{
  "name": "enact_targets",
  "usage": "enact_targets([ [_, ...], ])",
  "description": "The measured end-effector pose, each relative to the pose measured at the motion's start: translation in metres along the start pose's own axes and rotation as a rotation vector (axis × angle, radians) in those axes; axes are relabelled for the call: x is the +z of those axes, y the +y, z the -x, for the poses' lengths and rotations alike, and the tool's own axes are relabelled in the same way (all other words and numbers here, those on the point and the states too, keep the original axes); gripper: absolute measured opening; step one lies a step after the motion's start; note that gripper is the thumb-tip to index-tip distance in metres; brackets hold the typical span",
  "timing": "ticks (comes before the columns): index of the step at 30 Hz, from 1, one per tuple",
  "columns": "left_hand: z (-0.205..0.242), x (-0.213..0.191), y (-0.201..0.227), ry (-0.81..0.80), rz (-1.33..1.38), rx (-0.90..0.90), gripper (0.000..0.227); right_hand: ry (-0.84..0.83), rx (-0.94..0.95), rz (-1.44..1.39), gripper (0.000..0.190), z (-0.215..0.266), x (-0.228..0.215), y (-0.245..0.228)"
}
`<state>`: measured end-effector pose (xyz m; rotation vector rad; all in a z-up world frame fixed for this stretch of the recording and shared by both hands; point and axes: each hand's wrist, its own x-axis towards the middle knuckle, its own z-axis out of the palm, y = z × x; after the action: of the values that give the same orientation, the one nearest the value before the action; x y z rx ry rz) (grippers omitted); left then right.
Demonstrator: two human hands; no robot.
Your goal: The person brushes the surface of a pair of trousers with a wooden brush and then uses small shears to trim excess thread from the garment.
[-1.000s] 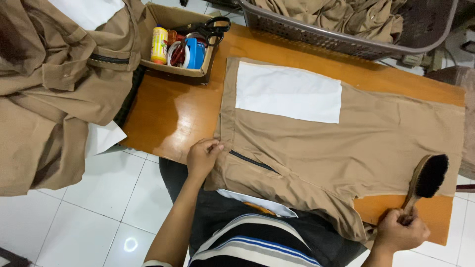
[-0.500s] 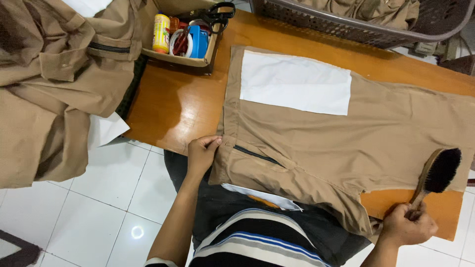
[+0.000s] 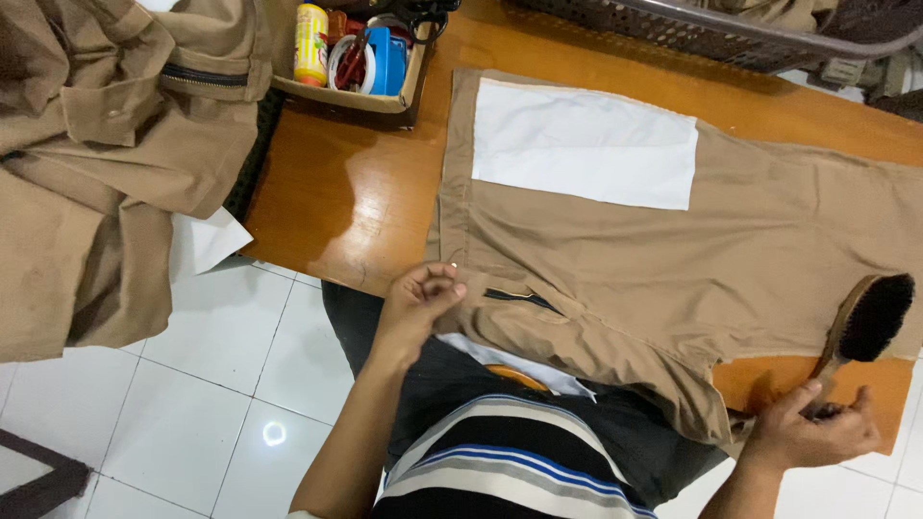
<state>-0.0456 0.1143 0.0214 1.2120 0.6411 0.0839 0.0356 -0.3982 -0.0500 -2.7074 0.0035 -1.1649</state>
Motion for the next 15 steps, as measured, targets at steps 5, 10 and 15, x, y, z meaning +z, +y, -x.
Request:
enact_targets([
  [5,0.041,0.043,0.022,0.0,0.32,-0.146,0.024,0.109,0.011,-0.564,0.073,-0.003,0.013,-0.035],
  [10,0.071,0.075,0.056,-0.171,0.338,-0.199,0.02,-0.327,-0.011,-0.831,0.032,-0.03,-0.05,-0.138],
  [15,0.087,0.093,0.073,-0.191,0.382,-0.227,0.017,-0.716,-0.029,-1.062,0.034,-0.066,-0.121,-0.23],
])
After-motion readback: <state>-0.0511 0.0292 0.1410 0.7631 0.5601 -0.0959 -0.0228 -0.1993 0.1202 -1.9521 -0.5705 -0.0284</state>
